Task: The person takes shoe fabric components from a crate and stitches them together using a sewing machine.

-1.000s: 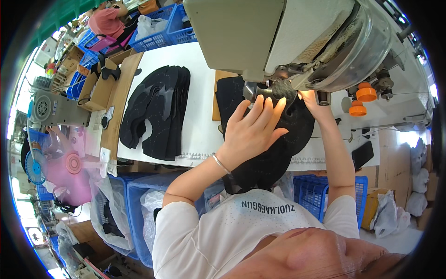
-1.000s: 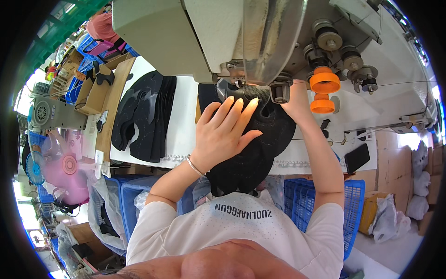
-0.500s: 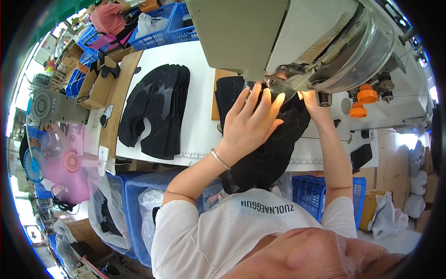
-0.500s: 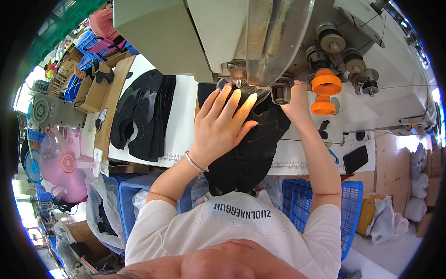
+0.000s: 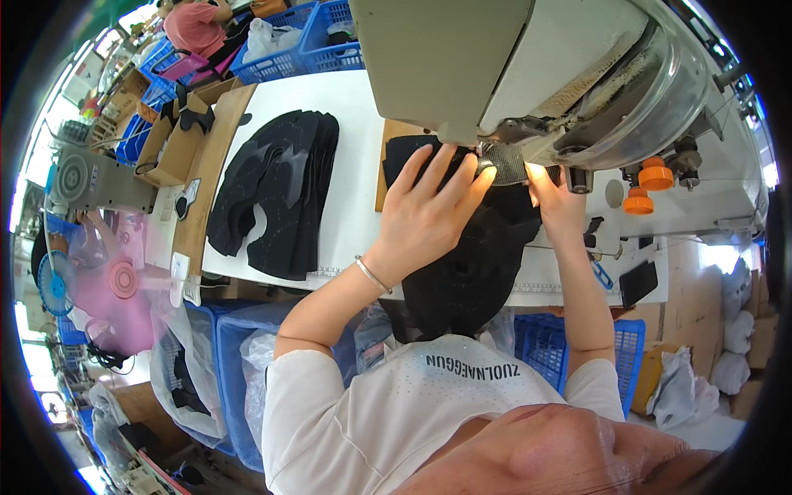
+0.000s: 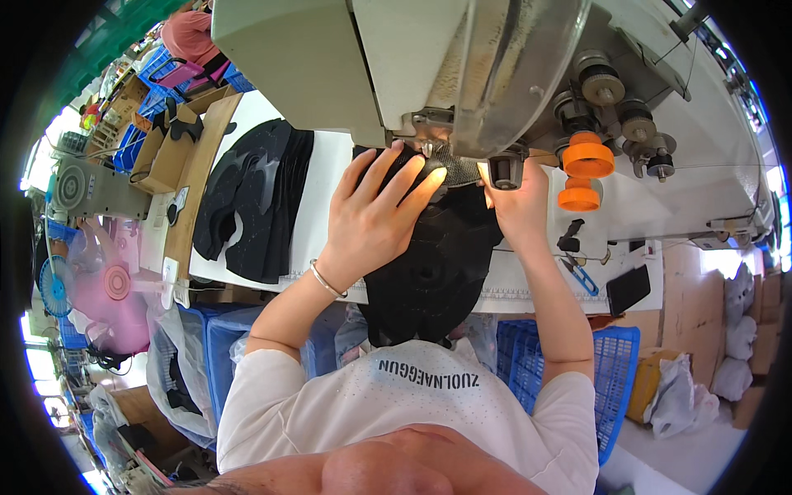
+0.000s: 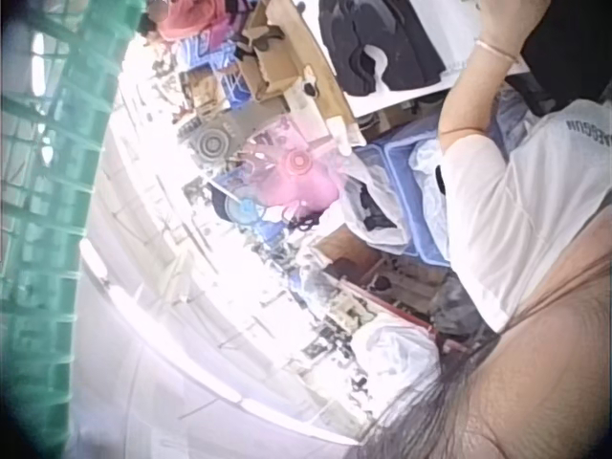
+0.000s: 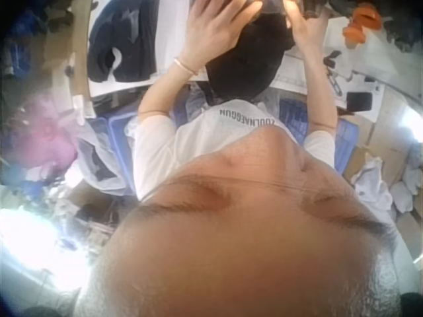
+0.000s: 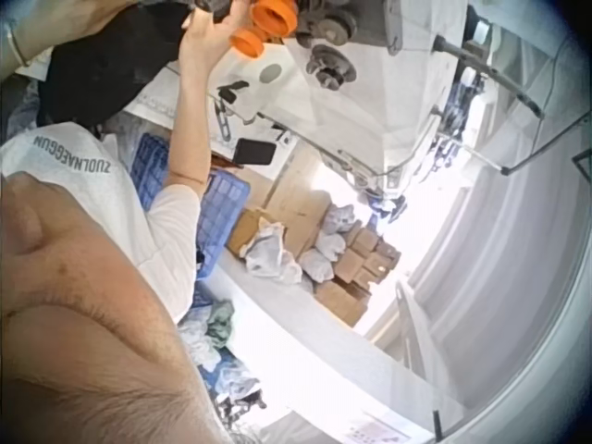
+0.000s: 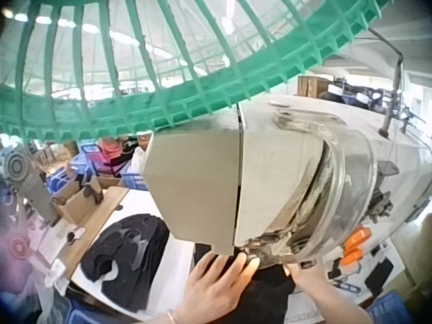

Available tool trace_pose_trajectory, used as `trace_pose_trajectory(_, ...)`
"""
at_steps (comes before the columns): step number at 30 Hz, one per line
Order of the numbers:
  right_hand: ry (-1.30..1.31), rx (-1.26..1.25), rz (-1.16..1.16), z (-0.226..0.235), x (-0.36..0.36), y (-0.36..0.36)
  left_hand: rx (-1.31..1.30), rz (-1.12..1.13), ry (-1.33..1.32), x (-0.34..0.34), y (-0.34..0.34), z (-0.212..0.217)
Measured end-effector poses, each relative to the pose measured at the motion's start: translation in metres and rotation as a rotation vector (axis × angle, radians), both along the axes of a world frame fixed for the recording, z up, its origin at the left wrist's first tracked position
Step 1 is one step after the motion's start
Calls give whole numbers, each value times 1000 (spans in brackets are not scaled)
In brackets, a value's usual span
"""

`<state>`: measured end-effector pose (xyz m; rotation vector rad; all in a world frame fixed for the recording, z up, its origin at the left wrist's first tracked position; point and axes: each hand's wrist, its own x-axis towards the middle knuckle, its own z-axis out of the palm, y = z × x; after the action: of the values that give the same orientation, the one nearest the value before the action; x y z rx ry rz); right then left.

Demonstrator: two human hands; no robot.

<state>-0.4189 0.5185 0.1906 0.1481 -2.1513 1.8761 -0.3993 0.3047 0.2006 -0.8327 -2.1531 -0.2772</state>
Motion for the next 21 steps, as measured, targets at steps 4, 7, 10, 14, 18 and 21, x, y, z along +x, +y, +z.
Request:
trace_pose_trajectory(4,-62,-52,29,3,11,-6,-36,-26,23,-2,-6,2)
trace_pose_trajectory(7,-82,-132,58,-5,21,-12,-9,-99,15,-13,-12,2)
trace_pose_trajectory(10,-19,-62,34,-15,33,-20,87,-181,-4,-26,-19,2)
trace_pose_trajectory(14,112,2,-4,-20,37,-34,213,-287,-173,-41,-27,2)
trace_pose_trajectory(18,187,99,-72,-17,28,-36,390,-330,-329,-48,-26,-1)
trace_pose_trajectory(21,220,292,-149,-14,28,-34,423,-351,-305,-47,-26,-5)
